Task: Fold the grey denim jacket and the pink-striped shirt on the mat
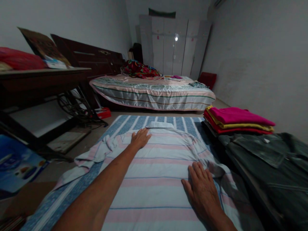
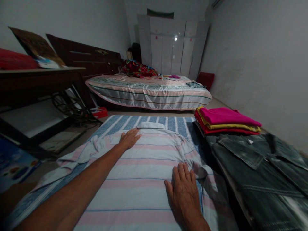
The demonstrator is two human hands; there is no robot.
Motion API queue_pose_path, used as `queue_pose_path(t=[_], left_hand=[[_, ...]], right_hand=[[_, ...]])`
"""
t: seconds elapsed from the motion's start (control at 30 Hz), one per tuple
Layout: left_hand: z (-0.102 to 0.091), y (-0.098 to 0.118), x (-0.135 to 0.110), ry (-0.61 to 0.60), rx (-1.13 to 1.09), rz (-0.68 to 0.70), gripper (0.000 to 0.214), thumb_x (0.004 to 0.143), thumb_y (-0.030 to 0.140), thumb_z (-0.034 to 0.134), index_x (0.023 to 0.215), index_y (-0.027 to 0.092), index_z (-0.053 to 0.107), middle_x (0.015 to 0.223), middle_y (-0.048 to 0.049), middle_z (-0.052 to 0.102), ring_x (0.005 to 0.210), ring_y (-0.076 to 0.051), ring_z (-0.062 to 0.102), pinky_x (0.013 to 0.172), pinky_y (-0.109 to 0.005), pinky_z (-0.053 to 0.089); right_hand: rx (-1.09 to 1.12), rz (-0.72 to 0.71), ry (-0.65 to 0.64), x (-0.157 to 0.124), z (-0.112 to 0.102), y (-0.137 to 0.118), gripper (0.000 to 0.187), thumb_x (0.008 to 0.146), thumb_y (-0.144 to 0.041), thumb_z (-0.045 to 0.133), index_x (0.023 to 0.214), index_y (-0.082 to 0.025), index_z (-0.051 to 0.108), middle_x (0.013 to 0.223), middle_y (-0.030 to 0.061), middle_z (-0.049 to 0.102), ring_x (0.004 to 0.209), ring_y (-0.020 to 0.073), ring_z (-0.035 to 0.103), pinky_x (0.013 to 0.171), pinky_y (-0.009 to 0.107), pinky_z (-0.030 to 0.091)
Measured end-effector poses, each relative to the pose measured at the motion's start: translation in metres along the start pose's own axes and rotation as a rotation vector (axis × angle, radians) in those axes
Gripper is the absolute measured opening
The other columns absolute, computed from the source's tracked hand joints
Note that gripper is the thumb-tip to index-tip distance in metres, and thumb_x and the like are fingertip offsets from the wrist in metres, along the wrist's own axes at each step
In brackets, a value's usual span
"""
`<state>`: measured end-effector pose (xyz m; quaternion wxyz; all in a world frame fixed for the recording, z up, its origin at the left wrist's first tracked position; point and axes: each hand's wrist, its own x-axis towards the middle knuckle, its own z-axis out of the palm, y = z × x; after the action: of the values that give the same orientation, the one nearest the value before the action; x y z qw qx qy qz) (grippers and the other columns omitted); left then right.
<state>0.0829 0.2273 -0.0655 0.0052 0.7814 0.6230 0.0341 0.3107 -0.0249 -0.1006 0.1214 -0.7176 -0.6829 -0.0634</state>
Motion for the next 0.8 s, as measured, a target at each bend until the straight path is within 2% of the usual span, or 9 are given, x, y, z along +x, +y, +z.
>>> queue_pose_path(t=[0.07,0.13,0.23,0.37,0.5,0.6,0.7,0.8], left_hand=[[-0.002,0.008,-0.009,0.049,0.003,0.032,0.045,0.094,0.040,0.028,0.128,0.020,0.048,0.143,-0.0103,0.042,0.133,-0.023,0.035,0.106,-0.046,0.026],[-0.001,0.013,-0.018,0.049,-0.017,0.109,0.045,0.094,0.042,0.029,0.127,0.020,0.049,0.144,-0.0106,0.042,0.134,-0.021,0.034,0.107,-0.042,0.026],[0.005,0.012,-0.025,-0.056,-0.061,0.194,0.054,0.092,0.050,0.028,0.137,0.023,0.039,0.151,-0.0081,0.030,0.139,-0.022,0.023,0.110,-0.046,0.019],[0.007,-0.003,-0.019,-0.124,-0.028,0.078,0.064,0.089,0.059,0.024,0.144,0.026,0.029,0.155,-0.0058,0.018,0.142,-0.027,0.014,0.110,-0.055,0.012],[0.003,-0.005,-0.018,-0.060,0.025,-0.037,0.062,0.090,0.056,0.026,0.140,0.021,0.036,0.153,-0.0108,0.024,0.140,-0.029,0.018,0.108,-0.057,0.016],[0.004,0.003,-0.027,-0.017,0.016,0.045,0.059,0.092,0.053,0.024,0.138,0.019,0.040,0.152,-0.0116,0.026,0.140,-0.026,0.018,0.109,-0.051,0.016],[0.006,0.005,-0.032,-0.091,-0.035,0.136,0.063,0.090,0.058,0.025,0.142,0.024,0.033,0.154,-0.0068,0.019,0.142,-0.025,0.012,0.111,-0.051,0.012],[0.005,-0.001,-0.029,-0.150,-0.039,0.079,0.068,0.088,0.062,0.024,0.145,0.025,0.027,0.155,-0.0062,0.014,0.142,-0.028,0.010,0.109,-0.057,0.010]], right_hand=[[0.004,0.001,-0.005,0.000,0.000,0.000,0.049,0.090,-0.042,0.041,0.128,-0.014,0.054,0.139,0.0130,0.045,0.133,0.0302,0.034,0.107,0.049,0.026],[0.007,0.005,-0.013,0.001,0.000,0.000,0.049,0.089,-0.042,0.043,0.128,-0.014,0.054,0.139,0.0135,0.045,0.132,0.0304,0.034,0.107,0.049,0.026],[0.005,0.004,-0.011,0.001,0.000,0.000,0.049,0.089,-0.042,0.042,0.127,-0.013,0.054,0.140,0.0135,0.044,0.133,0.0304,0.033,0.107,0.049,0.026],[-0.013,-0.006,-0.001,0.000,-0.001,0.000,0.048,0.090,-0.042,0.042,0.127,-0.014,0.054,0.139,0.0127,0.046,0.133,0.0300,0.034,0.107,0.048,0.027],[-0.028,-0.012,-0.004,0.000,0.000,0.001,0.049,0.090,-0.042,0.041,0.127,-0.014,0.054,0.139,0.0127,0.046,0.133,0.0298,0.033,0.106,0.048,0.027],[-0.021,-0.014,-0.013,0.000,0.001,0.001,0.050,0.090,-0.042,0.040,0.128,-0.013,0.054,0.139,0.0127,0.045,0.133,0.0302,0.033,0.106,0.048,0.027],[-0.019,-0.007,-0.016,0.000,0.001,0.001,0.050,0.090,-0.043,0.039,0.128,-0.013,0.054,0.140,0.0131,0.044,0.133,0.0307,0.033,0.106,0.049,0.026],[-0.021,-0.009,-0.010,0.000,-0.001,0.001,0.050,0.090,-0.043,0.039,0.127,-0.013,0.055,0.139,0.0135,0.046,0.133,0.0309,0.033,0.106,0.049,0.027]])
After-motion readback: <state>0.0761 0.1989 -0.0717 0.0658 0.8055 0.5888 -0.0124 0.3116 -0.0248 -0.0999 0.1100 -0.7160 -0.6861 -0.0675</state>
